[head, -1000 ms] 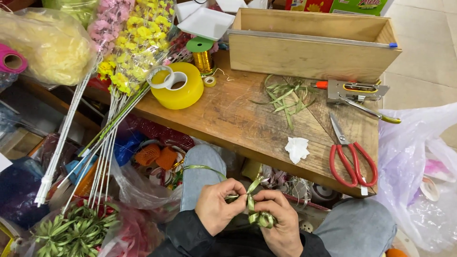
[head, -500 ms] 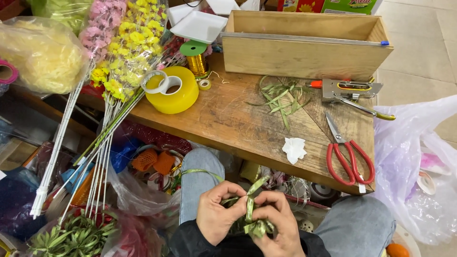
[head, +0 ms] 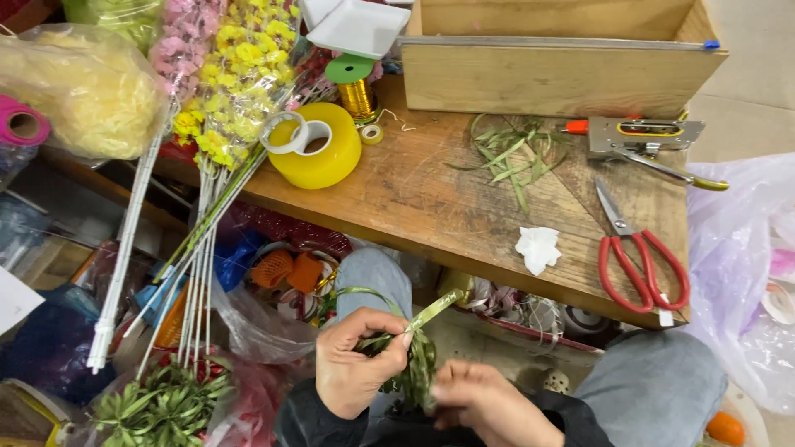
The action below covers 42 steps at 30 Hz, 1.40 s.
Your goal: Making decorative bows from green ribbon or leaf material using hands and scissors.
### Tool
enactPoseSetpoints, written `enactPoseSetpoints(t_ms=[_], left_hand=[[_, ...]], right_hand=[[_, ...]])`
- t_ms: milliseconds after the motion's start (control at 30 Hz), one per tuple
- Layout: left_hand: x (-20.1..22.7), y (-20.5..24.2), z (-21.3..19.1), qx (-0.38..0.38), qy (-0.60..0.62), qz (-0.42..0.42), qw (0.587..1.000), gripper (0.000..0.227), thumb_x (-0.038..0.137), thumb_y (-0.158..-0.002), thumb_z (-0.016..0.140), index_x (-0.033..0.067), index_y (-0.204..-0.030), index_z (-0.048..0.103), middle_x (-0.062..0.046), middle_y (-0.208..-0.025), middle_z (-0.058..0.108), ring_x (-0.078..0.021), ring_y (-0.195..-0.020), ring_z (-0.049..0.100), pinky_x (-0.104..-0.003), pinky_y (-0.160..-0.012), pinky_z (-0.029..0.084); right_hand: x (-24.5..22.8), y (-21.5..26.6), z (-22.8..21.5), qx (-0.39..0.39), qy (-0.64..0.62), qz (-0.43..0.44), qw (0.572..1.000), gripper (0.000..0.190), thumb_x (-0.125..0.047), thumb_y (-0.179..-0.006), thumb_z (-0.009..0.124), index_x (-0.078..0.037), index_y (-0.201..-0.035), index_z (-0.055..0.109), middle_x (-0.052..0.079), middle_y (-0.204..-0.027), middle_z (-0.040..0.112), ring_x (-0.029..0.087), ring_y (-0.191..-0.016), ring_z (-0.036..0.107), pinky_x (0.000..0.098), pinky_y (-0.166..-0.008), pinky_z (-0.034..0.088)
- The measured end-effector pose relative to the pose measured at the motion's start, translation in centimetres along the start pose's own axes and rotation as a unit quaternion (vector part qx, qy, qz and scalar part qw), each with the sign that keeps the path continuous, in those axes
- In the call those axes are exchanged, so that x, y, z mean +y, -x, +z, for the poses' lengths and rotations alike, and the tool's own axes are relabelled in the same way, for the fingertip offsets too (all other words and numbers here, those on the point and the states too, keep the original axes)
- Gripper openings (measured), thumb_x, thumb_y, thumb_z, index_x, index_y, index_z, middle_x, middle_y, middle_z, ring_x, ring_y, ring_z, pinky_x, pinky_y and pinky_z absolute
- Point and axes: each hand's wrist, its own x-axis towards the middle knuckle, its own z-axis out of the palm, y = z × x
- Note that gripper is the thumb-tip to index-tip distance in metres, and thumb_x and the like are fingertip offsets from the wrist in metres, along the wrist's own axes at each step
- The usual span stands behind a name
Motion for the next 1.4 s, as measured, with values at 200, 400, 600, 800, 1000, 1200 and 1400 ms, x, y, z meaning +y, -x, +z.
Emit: enactPoseSetpoints(t_ms=[200, 400, 600, 800, 1000, 1200, 1400], left_hand=[[2.7, -0.9, -3.1, 0.033, -0.006, 0.098, 0.995, 0.01, 0.015, -0.084, 0.083, 0.0117, -0.089, 0.075, -0.01, -0.094, 0.083, -0.0233, -0.084, 0.084, -0.037, -0.073, 0.072], [5.1, -1.3, -4.6, 0.019, 0.005, 0.167, 0.986, 0.012, 0.017, -0.084, 0.083, 0.0107, -0.088, 0.073, -0.013, -0.089, 0.083, -0.026, -0.08, 0.085, -0.04, -0.072, 0.074], [5.1, -0.5, -5.4, -0.029, 0.061, 0.199, 0.978, 0.014, 0.014, -0.084, 0.083, 0.0116, -0.084, 0.07, -0.009, -0.083, 0.084, -0.0164, -0.072, 0.084, -0.028, -0.063, 0.069], [1.1, 0.2, -4.4, -0.175, 0.458, 0.021, 0.871, 0.013, 0.006, -0.093, 0.076, 0.0051, -0.091, 0.063, -0.023, -0.079, 0.076, -0.034, -0.063, 0.076, -0.045, -0.055, 0.065], [-4.8, 0.3, -2.9, -0.31, 0.586, -0.09, 0.743, 0.011, 0.011, -0.102, 0.067, 0.01, -0.098, 0.058, -0.014, -0.088, 0.07, -0.0258, -0.074, 0.074, -0.037, -0.059, 0.067], [-7.2, 0.2, -0.9, -0.326, 0.681, -0.115, 0.645, 0.006, 0.009, -0.104, 0.057, 0.0085, -0.106, 0.051, -0.015, -0.089, 0.064, -0.0272, -0.077, 0.071, -0.039, -0.061, 0.066], [-10.2, -2.0, 1.0, -0.231, 0.683, -0.249, 0.647, 0.007, 0.011, -0.105, 0.056, 0.0073, -0.109, 0.053, -0.02, -0.095, 0.063, -0.0328, -0.082, 0.069, -0.045, -0.069, 0.07]], right_hand=[[-7.1, 3.5, 3.1, 0.127, 0.301, -0.296, 0.898, 0.043, -0.023, -0.089, 0.067, -0.014, -0.13, 0.076, 0.004, -0.131, 0.078, 0.018, -0.121, 0.075, 0.0356, -0.105, 0.058], [-9.4, 5.0, 7.5, -0.105, 0.309, -0.322, 0.889, 0.023, -0.029, -0.09, 0.08, -0.006, -0.088, 0.082, 0.004, -0.095, 0.075, 0.016, -0.084, 0.07, 0.032, -0.081, 0.055], [-9.7, 7.5, 8.4, -0.001, 0.36, -0.449, 0.818, 0.01, -0.015, -0.077, 0.091, -0.01, -0.086, 0.092, 0.004, -0.088, 0.084, 0.013, -0.086, 0.071, 0.0295, -0.085, 0.058], [-10.5, 11.4, 9.7, 0.057, 0.469, -0.467, 0.747, 0.017, -0.027, -0.089, 0.08, -0.013, -0.085, 0.088, -0.003, -0.074, 0.073, 0.009, -0.067, 0.063, 0.0259, -0.063, 0.049], [-10.7, 12.5, 11.0, 0.017, 0.349, -0.437, 0.829, 0.019, -0.02, -0.097, 0.072, -0.003, -0.089, 0.068, 0.008, -0.063, 0.068, 0.012, -0.045, 0.047, 0.0277, -0.04, 0.04], [-10.4, 10.4, 10.2, -0.164, 0.047, -0.35, 0.921, 0.005, -0.007, -0.101, 0.064, -0.004, -0.1, 0.059, 0.03, -0.101, 0.075, 0.028, -0.073, 0.073, 0.0346, -0.055, 0.061], [-6.7, 3.1, 4.4, 0.014, -0.143, -0.399, 0.906, 0.004, 0.006, -0.096, 0.063, 0.003, -0.098, 0.062, 0.027, -0.084, 0.07, 0.028, -0.052, 0.063, 0.0355, -0.039, 0.047]])
